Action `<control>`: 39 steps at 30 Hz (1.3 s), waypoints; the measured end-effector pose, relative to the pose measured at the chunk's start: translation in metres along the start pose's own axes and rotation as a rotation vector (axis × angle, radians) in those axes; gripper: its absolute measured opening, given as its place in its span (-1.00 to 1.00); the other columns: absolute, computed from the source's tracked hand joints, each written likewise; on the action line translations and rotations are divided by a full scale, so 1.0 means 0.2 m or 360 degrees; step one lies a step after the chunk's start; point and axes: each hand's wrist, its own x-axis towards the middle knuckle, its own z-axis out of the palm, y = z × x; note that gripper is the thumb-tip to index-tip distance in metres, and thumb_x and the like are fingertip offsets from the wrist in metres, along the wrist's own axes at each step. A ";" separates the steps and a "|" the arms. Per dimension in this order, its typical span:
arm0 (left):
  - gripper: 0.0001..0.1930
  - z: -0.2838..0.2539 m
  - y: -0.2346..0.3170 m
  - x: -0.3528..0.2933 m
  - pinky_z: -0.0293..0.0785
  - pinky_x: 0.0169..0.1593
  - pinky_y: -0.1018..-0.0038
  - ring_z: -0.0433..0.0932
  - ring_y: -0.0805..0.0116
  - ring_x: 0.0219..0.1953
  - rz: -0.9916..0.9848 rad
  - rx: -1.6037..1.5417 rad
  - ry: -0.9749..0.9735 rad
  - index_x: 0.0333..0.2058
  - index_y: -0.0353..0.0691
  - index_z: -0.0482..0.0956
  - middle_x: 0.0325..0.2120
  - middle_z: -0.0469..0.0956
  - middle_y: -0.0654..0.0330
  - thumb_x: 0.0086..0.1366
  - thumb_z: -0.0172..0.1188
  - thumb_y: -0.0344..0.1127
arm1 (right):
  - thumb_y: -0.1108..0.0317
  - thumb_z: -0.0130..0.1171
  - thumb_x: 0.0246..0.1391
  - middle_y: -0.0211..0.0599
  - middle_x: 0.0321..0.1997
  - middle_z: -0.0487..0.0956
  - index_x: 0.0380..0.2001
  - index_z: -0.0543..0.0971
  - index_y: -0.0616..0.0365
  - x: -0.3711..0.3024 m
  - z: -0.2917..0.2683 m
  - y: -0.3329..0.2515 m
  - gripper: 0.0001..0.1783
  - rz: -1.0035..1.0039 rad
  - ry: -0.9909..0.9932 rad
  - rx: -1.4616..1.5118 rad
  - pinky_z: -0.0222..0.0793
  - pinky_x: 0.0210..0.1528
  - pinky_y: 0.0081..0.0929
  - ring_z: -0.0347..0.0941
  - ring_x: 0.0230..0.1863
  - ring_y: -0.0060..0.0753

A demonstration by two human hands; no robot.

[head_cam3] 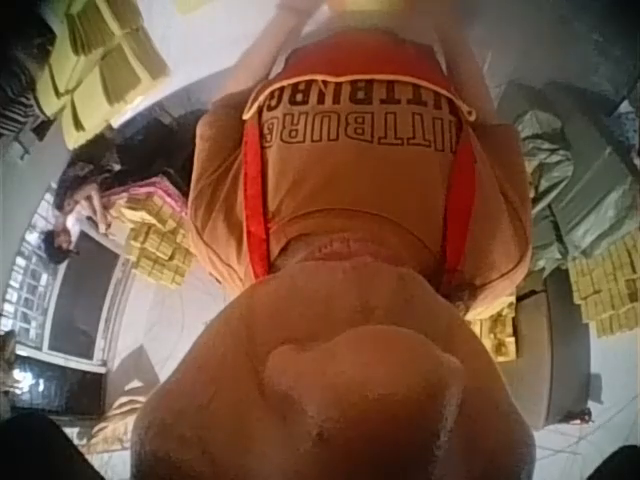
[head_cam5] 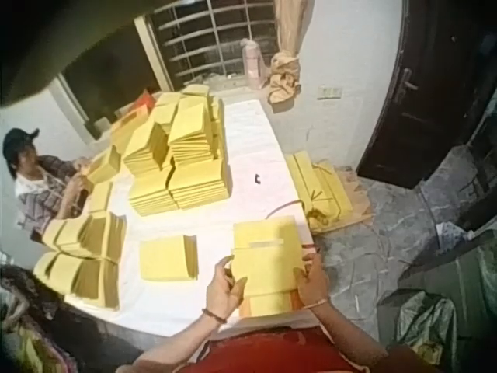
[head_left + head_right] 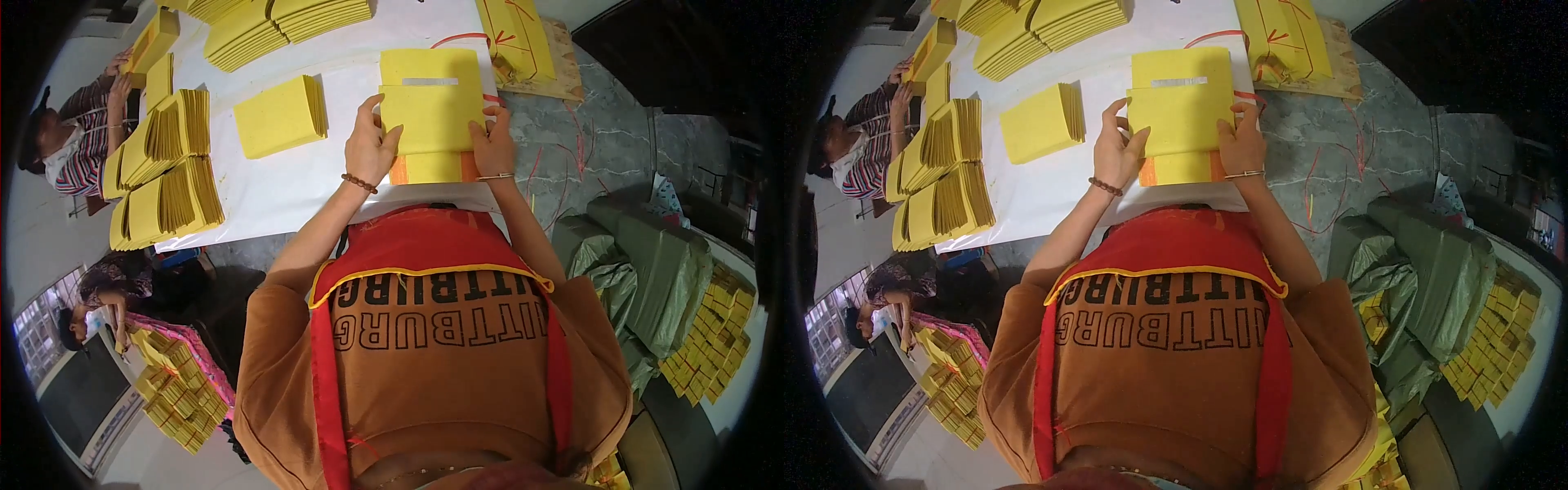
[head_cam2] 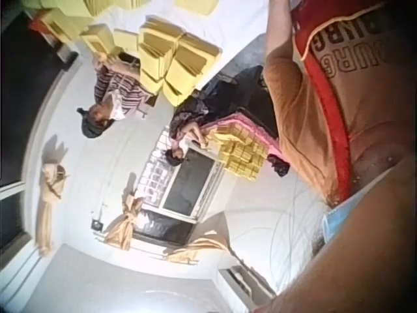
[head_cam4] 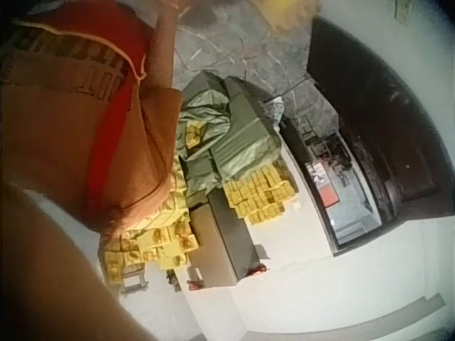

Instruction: Folding yellow paper sheets with a silver foil center.

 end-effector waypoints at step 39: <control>-0.29 0.17 0.09 -0.01 0.20 -0.01 0.07 0.22 -0.28 0.03 0.1190 0.1402 -0.0341 0.14 -0.33 0.11 -0.05 0.26 -0.35 0.01 0.12 -0.24 | 0.31 0.01 -0.05 -0.07 0.34 -0.04 0.28 -0.07 -0.08 0.11 0.05 0.10 -0.19 -0.0709 -0.0693 0.0086 -0.23 0.28 -0.03 -0.19 0.37 -0.21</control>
